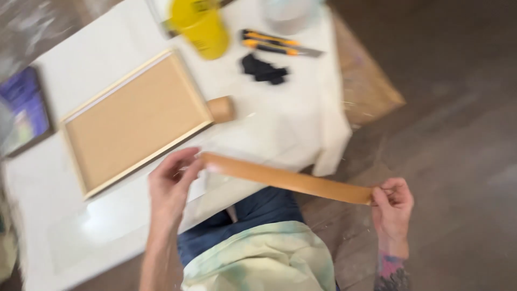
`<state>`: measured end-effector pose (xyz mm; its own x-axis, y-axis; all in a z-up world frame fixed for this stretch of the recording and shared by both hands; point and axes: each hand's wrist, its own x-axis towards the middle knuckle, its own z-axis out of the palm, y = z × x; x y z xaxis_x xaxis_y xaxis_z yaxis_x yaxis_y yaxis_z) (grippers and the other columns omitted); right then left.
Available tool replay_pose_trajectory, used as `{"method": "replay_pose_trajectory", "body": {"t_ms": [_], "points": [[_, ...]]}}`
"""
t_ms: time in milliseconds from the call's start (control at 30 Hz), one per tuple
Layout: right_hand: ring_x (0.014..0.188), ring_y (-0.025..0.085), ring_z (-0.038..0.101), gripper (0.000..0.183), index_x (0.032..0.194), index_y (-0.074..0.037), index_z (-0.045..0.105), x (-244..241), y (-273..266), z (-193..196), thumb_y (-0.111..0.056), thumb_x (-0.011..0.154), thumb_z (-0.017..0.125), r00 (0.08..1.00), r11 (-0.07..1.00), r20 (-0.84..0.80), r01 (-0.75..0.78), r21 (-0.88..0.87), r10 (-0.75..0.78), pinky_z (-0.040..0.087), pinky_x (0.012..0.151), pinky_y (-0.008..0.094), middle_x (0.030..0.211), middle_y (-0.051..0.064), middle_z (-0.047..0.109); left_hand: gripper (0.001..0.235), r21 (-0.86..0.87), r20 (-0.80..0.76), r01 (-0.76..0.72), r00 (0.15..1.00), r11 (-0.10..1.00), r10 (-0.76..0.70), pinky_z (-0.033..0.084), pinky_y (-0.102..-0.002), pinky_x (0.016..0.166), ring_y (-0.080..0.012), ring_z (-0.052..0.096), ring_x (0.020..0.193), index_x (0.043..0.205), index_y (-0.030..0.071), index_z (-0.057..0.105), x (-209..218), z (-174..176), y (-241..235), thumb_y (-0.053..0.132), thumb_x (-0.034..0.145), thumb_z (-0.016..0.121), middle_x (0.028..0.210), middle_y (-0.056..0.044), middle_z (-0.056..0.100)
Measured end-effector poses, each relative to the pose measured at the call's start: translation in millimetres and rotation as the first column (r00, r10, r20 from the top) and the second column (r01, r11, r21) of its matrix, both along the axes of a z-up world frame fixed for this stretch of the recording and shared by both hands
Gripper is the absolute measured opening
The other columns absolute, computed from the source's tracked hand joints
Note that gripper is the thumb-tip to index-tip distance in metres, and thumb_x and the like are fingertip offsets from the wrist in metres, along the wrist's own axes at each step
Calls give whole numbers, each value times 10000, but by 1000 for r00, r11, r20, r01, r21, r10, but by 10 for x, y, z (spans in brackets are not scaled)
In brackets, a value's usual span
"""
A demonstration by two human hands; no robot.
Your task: Applying finishing tape and using a foam brush on the back of a wooden picture frame
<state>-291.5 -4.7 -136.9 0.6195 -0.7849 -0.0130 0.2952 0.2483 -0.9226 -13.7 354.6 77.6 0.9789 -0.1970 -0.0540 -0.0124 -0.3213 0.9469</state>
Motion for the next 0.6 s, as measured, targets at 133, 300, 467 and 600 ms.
{"method": "replay_pose_trajectory", "body": {"t_ms": [133,300,467,600], "points": [[710,130,702,211,1014,-42,695,1116,804,1529,26,854,815,921,865,-359,-302,-402,154,575,648,274,873,109,782,248,64,133,-372,923,926,361,564,-264,725,-113,615,747,1150,106,760,-244,-154,1363,18,918,761,875,-66,703],[747,179,765,174,1014,-153,811,2181,1684,2044,-79,858,788,773,629,-487,-624,-464,407,625,736,305,854,56,791,99,358,539,-650,730,670,420,554,-416,730,-319,645,765,904,63,724,-249,-473,2250,63,805,715,769,-139,631],[809,237,741,243,1061,-114,804,2460,1970,1960,-3,848,766,783,497,-524,-619,-608,334,601,765,353,913,108,774,146,475,645,-683,699,555,308,534,-383,716,-269,608,768,916,92,755,-84,-357,2349,72,779,711,808,-79,637],[967,364,709,335,1181,-43,761,2391,1793,2202,85,872,730,850,400,-481,-525,-751,214,566,833,449,1079,196,745,386,303,605,-616,714,727,353,508,-355,719,-268,580,839,1214,16,760,38,-84,2283,-40,843,668,968,-118,660]]}}
